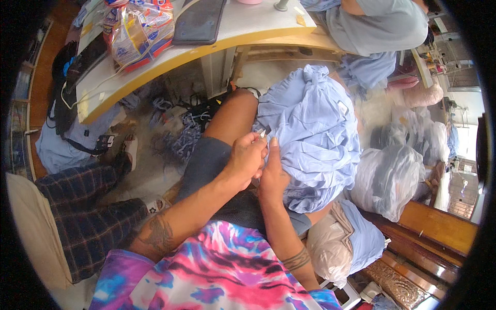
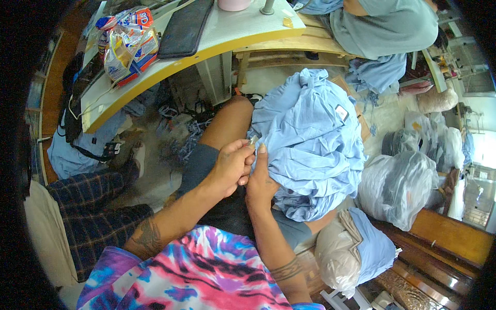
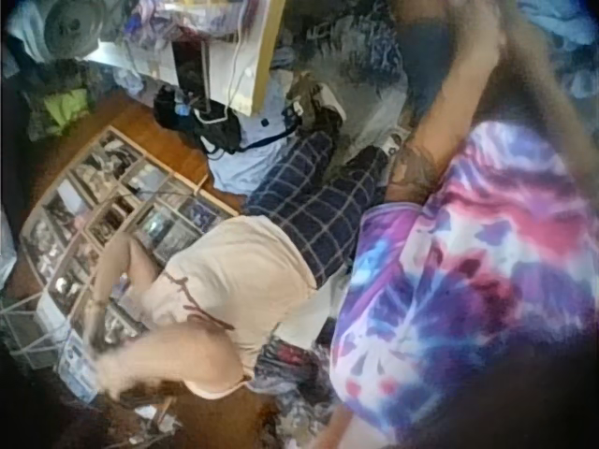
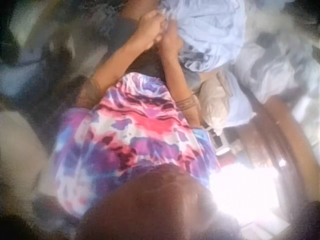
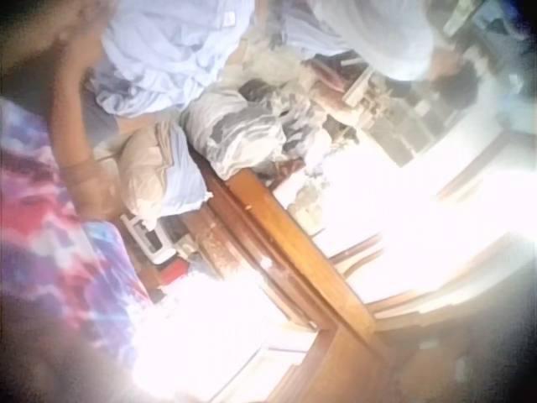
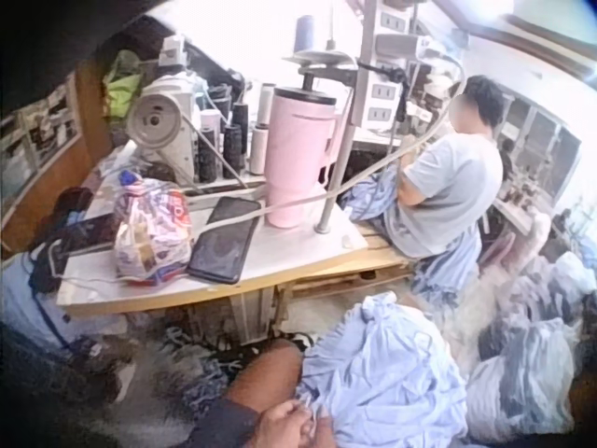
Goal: The person uses shears to cut plastic tags off a pile of blue shirts, handling each shirt to locate the tag, trimming the plastic fastener, and placing the detached tags and shirts back into the work area.
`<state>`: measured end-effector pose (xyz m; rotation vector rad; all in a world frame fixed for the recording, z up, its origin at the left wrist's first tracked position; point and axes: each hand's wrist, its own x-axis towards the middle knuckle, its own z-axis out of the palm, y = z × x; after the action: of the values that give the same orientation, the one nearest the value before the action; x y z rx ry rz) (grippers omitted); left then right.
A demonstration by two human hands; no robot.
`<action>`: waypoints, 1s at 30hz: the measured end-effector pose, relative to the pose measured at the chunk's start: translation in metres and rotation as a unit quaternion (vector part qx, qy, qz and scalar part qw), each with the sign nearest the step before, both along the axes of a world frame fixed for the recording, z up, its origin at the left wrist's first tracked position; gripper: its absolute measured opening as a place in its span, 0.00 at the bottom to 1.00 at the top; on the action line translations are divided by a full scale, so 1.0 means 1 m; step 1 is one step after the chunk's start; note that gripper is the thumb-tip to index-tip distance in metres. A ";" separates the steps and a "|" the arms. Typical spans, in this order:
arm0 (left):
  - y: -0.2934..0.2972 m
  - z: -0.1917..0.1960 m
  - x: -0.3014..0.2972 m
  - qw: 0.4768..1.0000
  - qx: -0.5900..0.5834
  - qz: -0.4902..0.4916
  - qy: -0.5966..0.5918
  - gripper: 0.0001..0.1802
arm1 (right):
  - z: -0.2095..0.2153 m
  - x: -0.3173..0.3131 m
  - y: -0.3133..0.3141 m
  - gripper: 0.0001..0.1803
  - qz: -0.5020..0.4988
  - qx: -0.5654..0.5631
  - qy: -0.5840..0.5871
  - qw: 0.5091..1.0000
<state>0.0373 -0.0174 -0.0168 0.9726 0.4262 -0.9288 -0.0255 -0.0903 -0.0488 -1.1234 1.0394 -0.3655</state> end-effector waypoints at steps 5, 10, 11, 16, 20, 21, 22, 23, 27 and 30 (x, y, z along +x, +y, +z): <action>0.000 -0.005 0.000 0.999 -0.006 0.022 0.046 0.05 | -0.009 -0.005 -0.002 0.14 0.024 -0.059 -0.018 0.998; 0.001 -0.013 -0.007 0.995 -0.037 0.039 0.085 0.06 | 0.005 -0.009 0.000 0.18 0.029 -0.042 0.022 0.998; 0.001 -0.014 -0.009 0.994 -0.040 0.045 0.092 0.06 | 0.010 -0.009 0.001 0.16 0.026 -0.023 0.034 0.999; -0.001 -0.007 -0.012 0.995 -0.032 0.052 0.081 0.07 | 0.004 -0.013 -0.010 0.13 0.032 -0.031 0.023 0.999; 0.000 -0.002 -0.011 0.996 -0.020 0.051 0.063 0.06 | 0.030 -0.003 -0.018 0.16 0.027 0.051 0.008 0.998; 0.001 -0.002 -0.010 0.997 -0.016 0.042 0.060 0.06 | 0.037 -0.001 -0.020 0.17 0.027 0.072 0.023 0.997; 0.002 -0.002 -0.008 0.998 -0.013 0.034 0.057 0.06 | 0.041 0.000 -0.022 0.18 0.028 0.093 0.038 0.995; 0.003 -0.002 -0.007 0.998 -0.009 0.026 0.054 0.06 | 0.040 0.000 -0.025 0.18 0.029 0.100 0.034 0.994; 0.006 0.003 -0.004 0.999 -0.016 0.009 0.039 0.06 | 0.032 -0.005 -0.031 0.20 0.048 0.100 0.021 0.994; 0.009 0.002 -0.001 0.999 -0.021 -0.011 0.041 0.06 | 0.036 -0.003 -0.034 0.20 0.038 0.124 0.021 0.991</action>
<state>0.0368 -0.0085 -0.0145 0.9038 0.4643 -0.9965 -0.0288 -0.1241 -0.0124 -0.9468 1.0456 -0.1476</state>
